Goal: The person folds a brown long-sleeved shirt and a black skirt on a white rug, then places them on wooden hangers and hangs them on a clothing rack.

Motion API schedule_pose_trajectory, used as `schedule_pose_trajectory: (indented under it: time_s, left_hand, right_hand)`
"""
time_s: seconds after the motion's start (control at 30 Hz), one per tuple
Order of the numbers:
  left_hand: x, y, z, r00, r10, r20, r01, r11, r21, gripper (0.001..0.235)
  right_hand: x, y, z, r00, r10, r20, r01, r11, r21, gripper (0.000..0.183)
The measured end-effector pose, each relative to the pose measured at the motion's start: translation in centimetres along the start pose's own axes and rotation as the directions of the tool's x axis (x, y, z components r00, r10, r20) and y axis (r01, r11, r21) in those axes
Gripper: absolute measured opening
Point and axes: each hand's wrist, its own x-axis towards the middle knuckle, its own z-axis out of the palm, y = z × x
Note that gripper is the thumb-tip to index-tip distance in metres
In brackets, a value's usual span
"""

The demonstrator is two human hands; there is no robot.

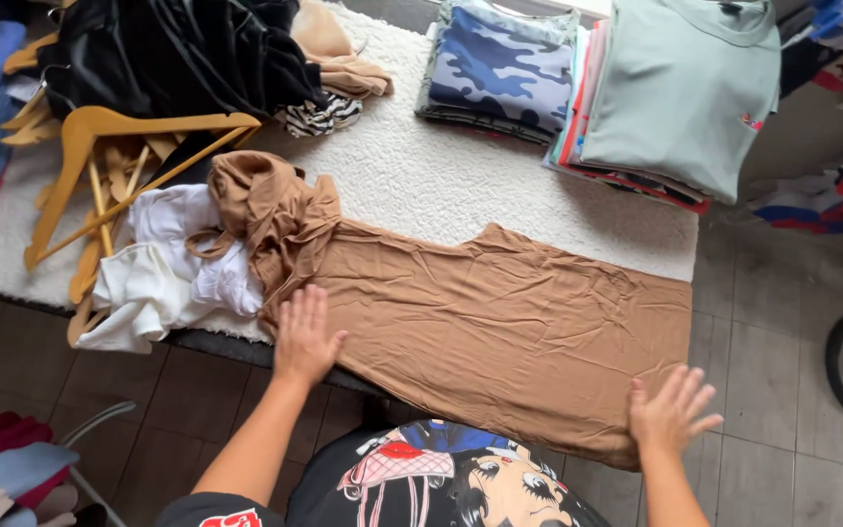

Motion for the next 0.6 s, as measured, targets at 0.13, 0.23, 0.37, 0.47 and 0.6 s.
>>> schedule_pose_trajectory:
  time_s: [0.13, 0.23, 0.37, 0.47, 0.6]
  left_hand:
    - [-1.8, 2.6, -2.0, 0.942, 0.317, -0.114, -0.331, 0.932, -0.149, 0.08]
    - [-4.4, 0.1, -2.0, 0.916, 0.4, -0.006, -0.4, 0.916, -0.031, 0.082]
    - [-5.9, -5.2, -3.5, 0.972, 0.234, 0.029, -0.236, 0.969, 0.069, 0.087]
    - [-5.9, -7.1, -4.1, 0.979, 0.203, 0.008, -0.203, 0.977, 0.068, 0.089]
    - [-5.4, -7.6, -4.4, 0.971, 0.211, 0.109, -0.208, 0.977, -0.033, 0.083]
  right_hand:
    - [-4.1, -3.9, 3.8, 0.942, -0.334, -0.031, 0.335, 0.941, 0.037, 0.092]
    - [-6.4, -4.8, 5.4, 0.937, -0.349, -0.031, 0.348, 0.937, -0.035, 0.089]
    - [-5.3, -4.3, 4.3, 0.969, -0.227, 0.098, 0.234, 0.97, -0.059, 0.092]
    - [-4.4, -5.1, 4.4, 0.982, -0.131, 0.136, 0.136, 0.99, -0.033, 0.093]
    - [-4.8, -9.0, 4.5, 0.986, -0.129, 0.108, 0.131, 0.991, -0.013, 0.101]
